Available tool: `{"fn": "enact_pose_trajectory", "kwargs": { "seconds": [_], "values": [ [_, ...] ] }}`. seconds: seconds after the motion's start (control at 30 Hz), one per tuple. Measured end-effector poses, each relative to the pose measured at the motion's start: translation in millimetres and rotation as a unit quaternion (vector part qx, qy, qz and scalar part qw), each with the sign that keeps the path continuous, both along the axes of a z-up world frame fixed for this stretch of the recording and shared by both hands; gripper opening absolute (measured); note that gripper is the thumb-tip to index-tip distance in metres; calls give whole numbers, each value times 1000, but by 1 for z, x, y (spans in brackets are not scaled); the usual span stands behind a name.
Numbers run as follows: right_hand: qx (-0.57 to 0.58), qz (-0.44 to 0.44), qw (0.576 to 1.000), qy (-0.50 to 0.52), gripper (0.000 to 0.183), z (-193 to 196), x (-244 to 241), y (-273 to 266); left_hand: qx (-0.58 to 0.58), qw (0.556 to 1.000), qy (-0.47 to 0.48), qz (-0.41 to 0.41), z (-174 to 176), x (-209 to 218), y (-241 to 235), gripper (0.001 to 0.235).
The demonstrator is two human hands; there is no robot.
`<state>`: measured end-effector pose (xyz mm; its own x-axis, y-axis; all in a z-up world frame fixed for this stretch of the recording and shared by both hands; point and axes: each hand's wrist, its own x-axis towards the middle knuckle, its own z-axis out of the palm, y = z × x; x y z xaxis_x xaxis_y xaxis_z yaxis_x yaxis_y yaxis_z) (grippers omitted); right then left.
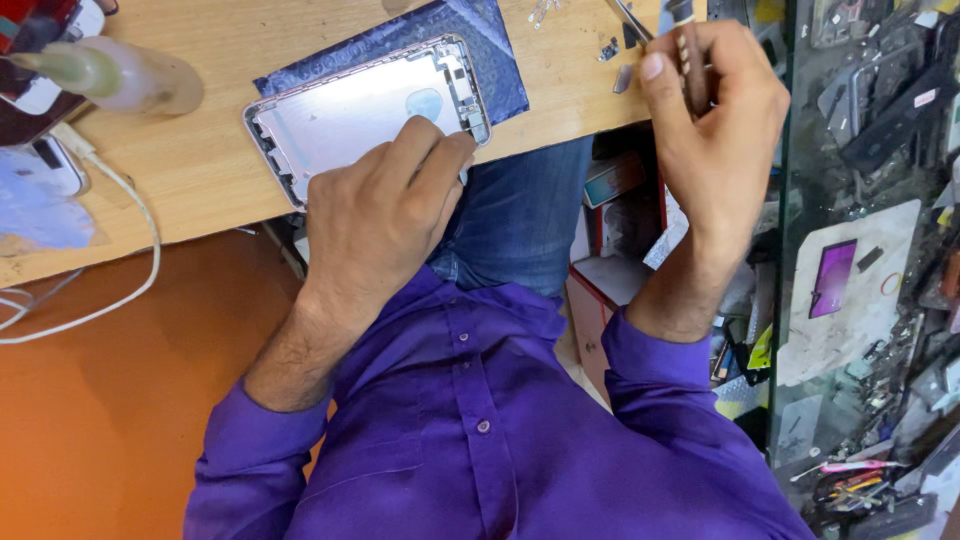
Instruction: The person cleans the inside of a disassembled smartphone chassis with a cotton swab, then uses a screwdriver to remove screws from the frame. They then use a metal spudger to pry and remove adhesive strips from the chassis edges. Finally, they place a purple back cover onto the chassis.
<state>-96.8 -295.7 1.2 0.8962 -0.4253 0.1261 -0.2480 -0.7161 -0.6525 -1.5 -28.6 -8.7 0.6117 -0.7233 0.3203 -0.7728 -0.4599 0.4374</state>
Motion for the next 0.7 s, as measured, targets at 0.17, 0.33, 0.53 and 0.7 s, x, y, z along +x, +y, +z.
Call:
{"fn": "enact_pose_trajectory", "kwargs": {
  "seconds": [0.17, 0.33, 0.53, 0.7],
  "values": [
    [509, 9, 831, -224, 36, -9, 1, 26, -10, 999, 30, 8, 0, 1, 2, 17],
    [526, -61, 822, -208, 40, -11, 8, 72, 18, 999, 14, 37, 9, -2, 8, 21],
    [362, 57, 903, -222, 31, -18, 12, 99, 11, 998, 36, 47, 7, 0, 9, 19],
    [347, 88, 911, -204, 32, -24, 13, 96, 8, 998, 42, 39, 5, 1, 11, 20]
  ]
}}
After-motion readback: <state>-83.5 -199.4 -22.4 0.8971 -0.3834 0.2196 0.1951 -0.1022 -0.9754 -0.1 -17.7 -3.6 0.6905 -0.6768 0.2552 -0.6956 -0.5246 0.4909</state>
